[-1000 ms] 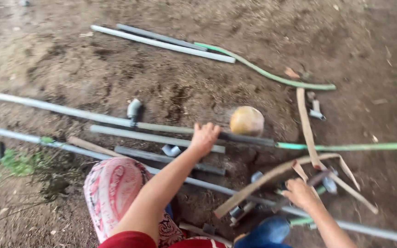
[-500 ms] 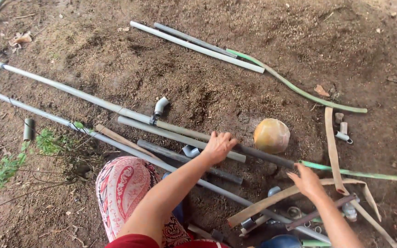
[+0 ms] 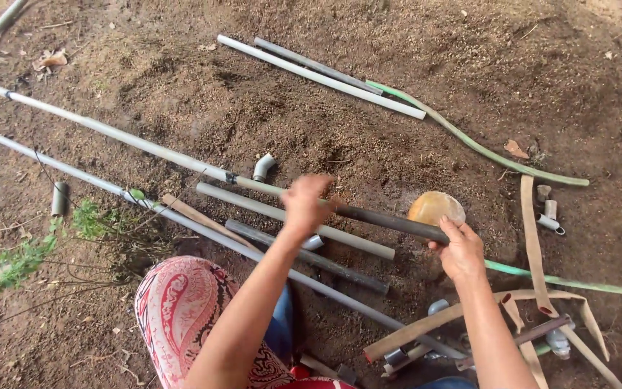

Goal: The person assembles a pipe structure on the ground by connecting various pipe segments and fittings. They use a coconut shell as a temporary support and secure the joints with black tape.

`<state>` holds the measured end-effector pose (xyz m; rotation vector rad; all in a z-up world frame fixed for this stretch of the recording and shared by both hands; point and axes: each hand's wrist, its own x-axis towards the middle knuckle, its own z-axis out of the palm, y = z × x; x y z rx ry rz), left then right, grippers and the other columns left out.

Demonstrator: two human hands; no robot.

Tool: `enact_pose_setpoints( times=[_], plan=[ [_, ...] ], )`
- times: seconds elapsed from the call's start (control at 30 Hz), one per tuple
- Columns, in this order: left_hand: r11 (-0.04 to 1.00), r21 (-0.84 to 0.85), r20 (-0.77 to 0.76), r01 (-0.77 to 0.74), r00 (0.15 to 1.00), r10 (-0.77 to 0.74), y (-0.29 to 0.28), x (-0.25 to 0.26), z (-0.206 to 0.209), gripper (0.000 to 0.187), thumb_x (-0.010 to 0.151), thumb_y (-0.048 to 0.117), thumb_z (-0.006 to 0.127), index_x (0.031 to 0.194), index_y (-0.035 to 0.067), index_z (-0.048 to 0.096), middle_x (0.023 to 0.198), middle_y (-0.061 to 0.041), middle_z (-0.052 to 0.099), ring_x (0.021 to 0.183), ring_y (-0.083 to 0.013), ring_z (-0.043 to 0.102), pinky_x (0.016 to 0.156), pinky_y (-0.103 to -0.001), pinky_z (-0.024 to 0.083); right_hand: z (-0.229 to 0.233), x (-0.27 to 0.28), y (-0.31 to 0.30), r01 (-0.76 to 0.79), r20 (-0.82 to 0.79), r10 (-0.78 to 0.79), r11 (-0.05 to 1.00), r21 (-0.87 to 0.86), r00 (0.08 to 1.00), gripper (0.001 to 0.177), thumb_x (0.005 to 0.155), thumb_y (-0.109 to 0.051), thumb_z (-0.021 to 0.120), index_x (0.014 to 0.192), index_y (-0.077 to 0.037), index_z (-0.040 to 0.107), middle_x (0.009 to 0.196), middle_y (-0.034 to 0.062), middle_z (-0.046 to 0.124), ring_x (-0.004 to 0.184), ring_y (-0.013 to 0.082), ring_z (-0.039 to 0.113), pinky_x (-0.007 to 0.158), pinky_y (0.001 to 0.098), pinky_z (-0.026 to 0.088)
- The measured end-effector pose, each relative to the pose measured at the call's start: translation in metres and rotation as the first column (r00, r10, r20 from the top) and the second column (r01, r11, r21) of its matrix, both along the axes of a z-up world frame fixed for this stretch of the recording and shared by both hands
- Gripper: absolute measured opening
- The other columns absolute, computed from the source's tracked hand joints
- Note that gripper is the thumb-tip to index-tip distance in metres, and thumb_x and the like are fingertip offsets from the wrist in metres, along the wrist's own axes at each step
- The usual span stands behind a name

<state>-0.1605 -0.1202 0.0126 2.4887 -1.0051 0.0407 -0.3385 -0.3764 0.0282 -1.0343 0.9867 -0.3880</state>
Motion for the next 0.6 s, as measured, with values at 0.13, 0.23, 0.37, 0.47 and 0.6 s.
enact_pose_setpoints(
  times=[0.13,0.23,0.37,0.47,0.6],
  plan=[
    [0.347,-0.493,-0.409,-0.798,0.565,0.717,0.069,0.065,-0.022,0.031,0.090,0.031,0.064,0.109,0.008,0.059,0.107,-0.015,0.062,0.102,-0.0302,0.059,0.089,-0.048,0.044,-0.001,-0.003,-0.003,-0.010,-0.036,0.009,1.000,-0.016,0.999,0.024,0.083,-0.019,0.074,0.086,-0.007,0.053,0.079,0.0064,0.050,0.070,0.0255,0.059,0.049,0.0338,0.054],
    [-0.219,-0.303,-0.888,-0.927,0.192,0.417,0.115,0.097,-0.041,0.034,0.095,0.035,0.049,0.108,0.005,0.056,0.100,-0.010,0.059,0.091,-0.0212,0.057,0.078,-0.036,0.044,0.006,-0.004,-0.002,-0.026,-0.048,0.024,0.999,-0.025,0.999,0.024,0.083,-0.019,0.074,0.086,-0.008,0.053,0.080,0.0089,0.054,0.072,0.0250,0.059,0.051,0.0344,0.054],
    [-0.359,-0.145,-0.943,-0.922,0.238,-0.232,0.133,0.105,-0.059,0.058,0.096,0.037,0.056,0.143,0.019,0.028,0.152,-0.014,0.021,0.136,-0.0394,0.030,0.105,-0.052,0.031,0.014,-0.012,0.000,-0.061,-0.050,0.060,0.998,-0.017,0.997,0.024,0.086,-0.021,0.072,0.088,-0.010,0.051,0.080,0.0090,0.060,0.072,0.0214,0.061,0.053,0.0315,0.054],
    [-0.296,-0.106,-0.943,-0.949,0.191,-0.272,0.137,0.110,-0.069,0.056,0.095,0.038,0.054,0.143,0.017,0.031,0.151,-0.007,0.026,0.134,-0.0315,0.036,0.095,-0.036,0.044,0.022,-0.010,0.003,-0.063,-0.062,0.061,0.997,-0.035,0.996,0.025,0.085,-0.021,0.072,0.087,-0.009,0.051,0.081,0.0099,0.059,0.073,0.0221,0.060,0.052,0.0318,0.054],
    [-0.248,-0.124,-0.929,-0.961,0.201,-0.312,0.137,0.107,-0.075,0.059,0.095,0.040,0.054,0.141,0.012,0.031,0.150,-0.007,0.028,0.125,-0.0248,0.043,0.089,-0.032,0.046,0.025,-0.010,0.002,-0.066,-0.061,0.065,0.997,-0.026,0.996,0.025,0.084,-0.022,0.073,0.086,-0.010,0.051,0.080,0.0094,0.059,0.071,0.0215,0.060,0.051,0.0315,0.055]
  ],
)
